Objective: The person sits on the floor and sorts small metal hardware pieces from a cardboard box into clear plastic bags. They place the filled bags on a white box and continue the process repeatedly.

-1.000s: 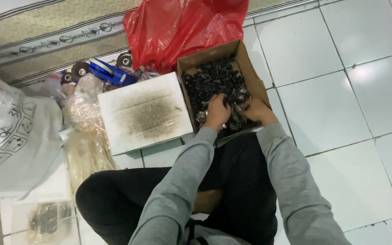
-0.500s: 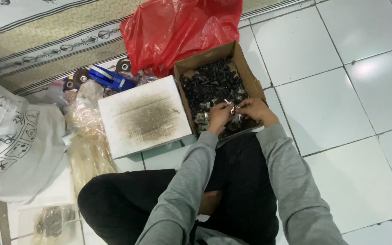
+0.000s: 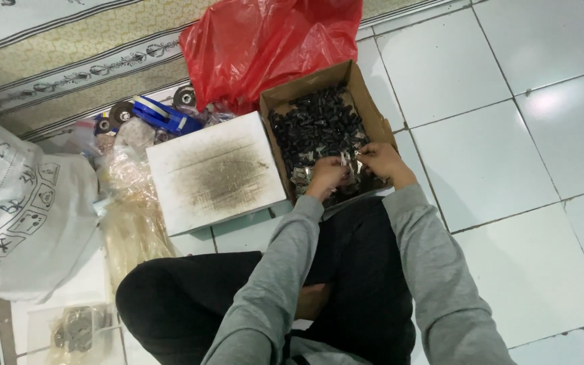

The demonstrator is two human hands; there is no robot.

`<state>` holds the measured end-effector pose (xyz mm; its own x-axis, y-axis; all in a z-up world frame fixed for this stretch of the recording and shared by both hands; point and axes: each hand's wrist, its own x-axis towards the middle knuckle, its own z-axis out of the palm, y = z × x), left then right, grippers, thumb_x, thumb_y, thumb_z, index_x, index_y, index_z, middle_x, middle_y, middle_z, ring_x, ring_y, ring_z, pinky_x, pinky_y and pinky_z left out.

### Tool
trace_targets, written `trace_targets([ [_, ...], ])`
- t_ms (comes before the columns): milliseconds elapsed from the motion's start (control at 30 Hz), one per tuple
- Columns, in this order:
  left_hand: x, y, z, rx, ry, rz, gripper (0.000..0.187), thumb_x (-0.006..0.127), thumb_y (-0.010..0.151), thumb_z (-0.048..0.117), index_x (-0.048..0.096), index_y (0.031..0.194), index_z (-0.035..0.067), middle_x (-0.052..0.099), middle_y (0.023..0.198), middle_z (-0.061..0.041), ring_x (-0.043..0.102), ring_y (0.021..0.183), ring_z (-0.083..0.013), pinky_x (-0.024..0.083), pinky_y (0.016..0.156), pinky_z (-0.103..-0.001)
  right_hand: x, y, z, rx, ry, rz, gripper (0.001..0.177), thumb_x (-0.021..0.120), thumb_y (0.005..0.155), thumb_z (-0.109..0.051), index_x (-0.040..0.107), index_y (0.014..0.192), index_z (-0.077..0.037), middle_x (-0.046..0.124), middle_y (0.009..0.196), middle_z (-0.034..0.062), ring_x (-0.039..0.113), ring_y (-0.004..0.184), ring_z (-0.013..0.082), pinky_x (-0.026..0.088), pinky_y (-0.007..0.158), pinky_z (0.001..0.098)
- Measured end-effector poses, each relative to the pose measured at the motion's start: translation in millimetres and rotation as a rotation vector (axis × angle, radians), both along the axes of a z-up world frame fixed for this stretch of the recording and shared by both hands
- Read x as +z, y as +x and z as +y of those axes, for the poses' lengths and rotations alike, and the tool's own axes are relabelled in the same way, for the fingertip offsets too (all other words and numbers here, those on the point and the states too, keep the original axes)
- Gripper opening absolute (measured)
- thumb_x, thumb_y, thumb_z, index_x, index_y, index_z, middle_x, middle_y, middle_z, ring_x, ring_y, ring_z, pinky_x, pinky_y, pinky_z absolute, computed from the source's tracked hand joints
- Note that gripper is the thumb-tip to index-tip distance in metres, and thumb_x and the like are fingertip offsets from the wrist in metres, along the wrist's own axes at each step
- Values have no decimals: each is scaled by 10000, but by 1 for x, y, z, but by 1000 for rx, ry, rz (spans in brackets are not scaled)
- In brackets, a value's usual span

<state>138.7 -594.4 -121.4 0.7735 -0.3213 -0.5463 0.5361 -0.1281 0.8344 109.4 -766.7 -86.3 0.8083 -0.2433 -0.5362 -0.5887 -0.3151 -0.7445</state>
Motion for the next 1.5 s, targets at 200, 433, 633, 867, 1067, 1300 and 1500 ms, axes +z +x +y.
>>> trace_targets([
  [200,-9,7,0,-131,147,-23,306,705,856,171,758,1119,24,731,970,-194,727,867,-286,633,591,-432,-12,-3,-3,119,-158,48,312,695,944,-220,737,1178,-18,764,892,210,767,810,305,604,703,413],
  [433,-16,6,-11,-62,66,92,458,563,934,229,667,1303,-22,663,1227,-268,657,1069,-337,586,641,-506,13,-1,7,83,-16,43,331,692,919,-166,723,1198,8,761,897,239,762,801,295,583,763,393],
  [633,55,1,8,17,-156,254,503,540,990,137,496,1429,-106,420,1464,-370,503,1317,-515,542,995,-536,9,0,7,76,46,59,396,784,847,-90,698,1193,84,728,985,315,755,846,355,625,707,415],
  [867,8,7,2,13,-37,93,393,705,849,57,679,1223,-64,652,1104,-241,661,1014,-314,619,758,-396,36,-2,16,40,-15,24,334,742,901,-135,718,1190,29,737,980,257,750,855,302,629,728,402],
  [1067,7,20,17,115,53,-48,335,657,835,33,713,1152,-61,709,927,-218,692,841,-271,563,581,-384,-22,7,-3,158,-369,94,301,746,868,-218,777,1131,-75,767,987,209,747,936,366,615,755,457],
  [1300,38,12,16,149,72,-33,360,569,834,21,729,1148,-53,706,1010,-256,688,910,-305,595,650,-408,30,16,50,377,-718,92,222,701,855,-129,785,1027,-16,771,877,215,761,834,322,631,680,395],
  [1500,12,19,22,176,70,-22,330,556,887,66,731,1144,-46,695,1035,-245,668,906,-283,587,635,-382,-8,28,35,356,-601,156,294,678,863,-95,771,1115,24,760,1004,260,736,946,399,617,772,476],
])
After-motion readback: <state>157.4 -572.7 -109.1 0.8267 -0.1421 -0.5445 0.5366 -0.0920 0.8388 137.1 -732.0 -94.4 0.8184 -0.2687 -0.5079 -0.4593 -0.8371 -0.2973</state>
